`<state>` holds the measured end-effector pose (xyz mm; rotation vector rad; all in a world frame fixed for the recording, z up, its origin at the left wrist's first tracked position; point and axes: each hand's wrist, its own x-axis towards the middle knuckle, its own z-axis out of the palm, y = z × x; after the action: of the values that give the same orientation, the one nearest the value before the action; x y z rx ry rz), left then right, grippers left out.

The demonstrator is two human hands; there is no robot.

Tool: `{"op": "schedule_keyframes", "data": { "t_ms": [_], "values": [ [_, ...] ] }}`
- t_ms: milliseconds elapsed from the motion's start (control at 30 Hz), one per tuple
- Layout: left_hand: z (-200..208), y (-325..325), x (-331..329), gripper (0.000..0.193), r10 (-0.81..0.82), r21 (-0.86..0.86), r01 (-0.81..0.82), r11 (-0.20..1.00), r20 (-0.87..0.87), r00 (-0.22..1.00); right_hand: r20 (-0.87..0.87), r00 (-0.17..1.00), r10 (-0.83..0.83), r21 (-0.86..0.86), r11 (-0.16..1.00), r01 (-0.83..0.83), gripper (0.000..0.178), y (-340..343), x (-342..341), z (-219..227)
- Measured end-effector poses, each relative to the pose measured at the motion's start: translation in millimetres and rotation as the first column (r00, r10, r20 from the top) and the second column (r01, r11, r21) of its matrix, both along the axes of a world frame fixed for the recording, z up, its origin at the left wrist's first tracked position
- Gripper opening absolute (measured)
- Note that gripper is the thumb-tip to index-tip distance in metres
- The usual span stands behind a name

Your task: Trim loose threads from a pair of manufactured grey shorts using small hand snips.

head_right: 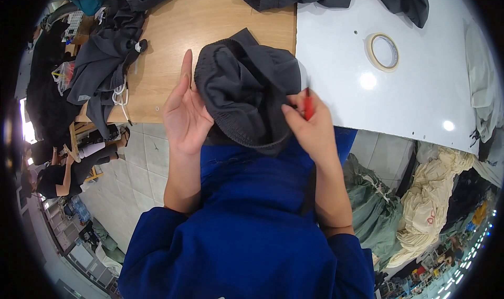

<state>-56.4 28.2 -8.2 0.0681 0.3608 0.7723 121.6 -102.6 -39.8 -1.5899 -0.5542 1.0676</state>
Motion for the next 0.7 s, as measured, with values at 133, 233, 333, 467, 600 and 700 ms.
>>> {"op": "schedule_keyframes", "data": {
  "t_ms": [133,233,333,467,600,700],
  "values": [
    [2,-6,5,0.048,-0.024,0.069,0.033,0.997,-0.117,0.993,-0.738,0.674,0.024,0.251,0.937,0.242,0.026,-4,17,6],
    [3,-10,9,0.049,-0.073,0.069,0.078,0.995,-0.081,0.994,-0.835,0.548,-0.044,0.199,0.905,0.377,0.012,-1,14,12],
    [6,-12,11,0.05,-0.106,0.082,0.119,0.989,-0.145,0.984,-0.896,0.444,-0.006,0.213,0.871,0.443,0.006,-4,18,6],
    [9,-19,15,0.052,-0.134,0.063,0.145,0.987,-0.149,0.98,-0.93,0.359,0.078,0.276,0.792,0.545,0.011,-8,27,-11],
    [4,-28,10,0.053,-0.212,0.024,0.216,0.976,-0.109,0.971,-0.948,0.103,0.302,0.285,0.655,0.7,0.036,-18,45,-34],
    [-3,-31,2,0.048,-0.209,0.009,0.212,0.977,-0.128,0.969,-0.963,0.165,0.211,0.267,0.691,0.671,0.029,-18,46,-14]
  ]
}}
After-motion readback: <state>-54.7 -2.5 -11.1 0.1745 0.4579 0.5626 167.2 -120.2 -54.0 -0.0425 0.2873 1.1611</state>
